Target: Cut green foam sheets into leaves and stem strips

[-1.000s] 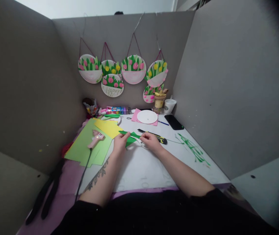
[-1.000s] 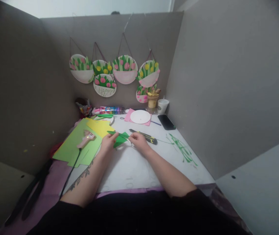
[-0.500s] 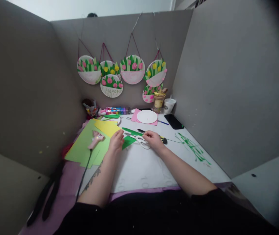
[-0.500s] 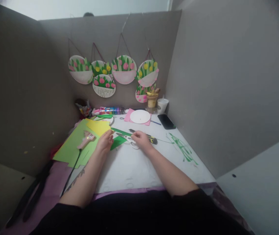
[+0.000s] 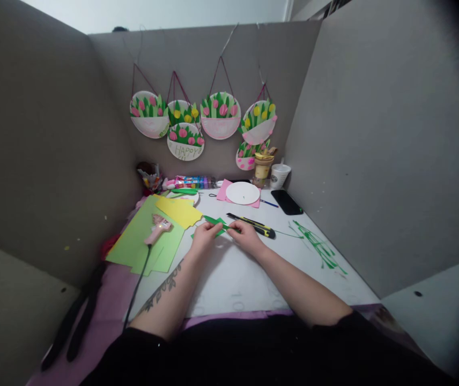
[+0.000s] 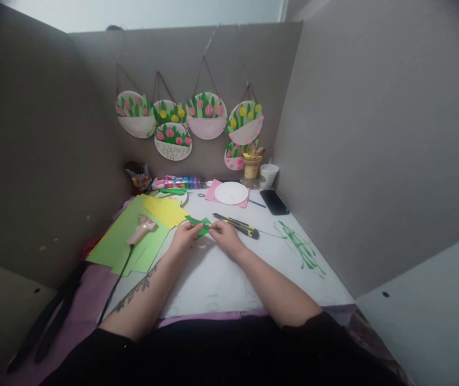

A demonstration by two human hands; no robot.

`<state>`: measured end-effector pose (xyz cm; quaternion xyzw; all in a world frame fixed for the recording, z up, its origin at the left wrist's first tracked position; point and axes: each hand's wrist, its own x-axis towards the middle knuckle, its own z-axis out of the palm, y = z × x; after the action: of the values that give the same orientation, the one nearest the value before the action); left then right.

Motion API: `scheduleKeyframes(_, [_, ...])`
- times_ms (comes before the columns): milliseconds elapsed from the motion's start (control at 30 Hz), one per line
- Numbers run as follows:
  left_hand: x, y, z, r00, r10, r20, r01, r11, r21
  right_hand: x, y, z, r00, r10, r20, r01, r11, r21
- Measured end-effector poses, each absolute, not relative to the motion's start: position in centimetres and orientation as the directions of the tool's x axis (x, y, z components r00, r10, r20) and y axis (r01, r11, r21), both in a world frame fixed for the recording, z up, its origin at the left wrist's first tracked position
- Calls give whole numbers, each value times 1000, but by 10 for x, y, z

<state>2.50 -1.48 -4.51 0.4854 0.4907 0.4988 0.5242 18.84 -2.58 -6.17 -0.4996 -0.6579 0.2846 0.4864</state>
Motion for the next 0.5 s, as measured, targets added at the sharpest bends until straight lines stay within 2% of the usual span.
scheduleKeyframes(267, [8, 6, -41, -218, 968, -124, -338, 44, 940, 202, -24, -61, 44, 958, 285, 302, 259, -917])
scheduleKeyframes(400, [7, 11, -45, -188, 965, -182, -380, 100, 920, 202, -21, -65, 150, 945, 291, 235, 252, -939])
scheduleKeyframes(500, [14, 6, -49, -130, 979, -157, -358, 101, 928, 198, -22, -64, 127, 944, 303, 230, 269, -935])
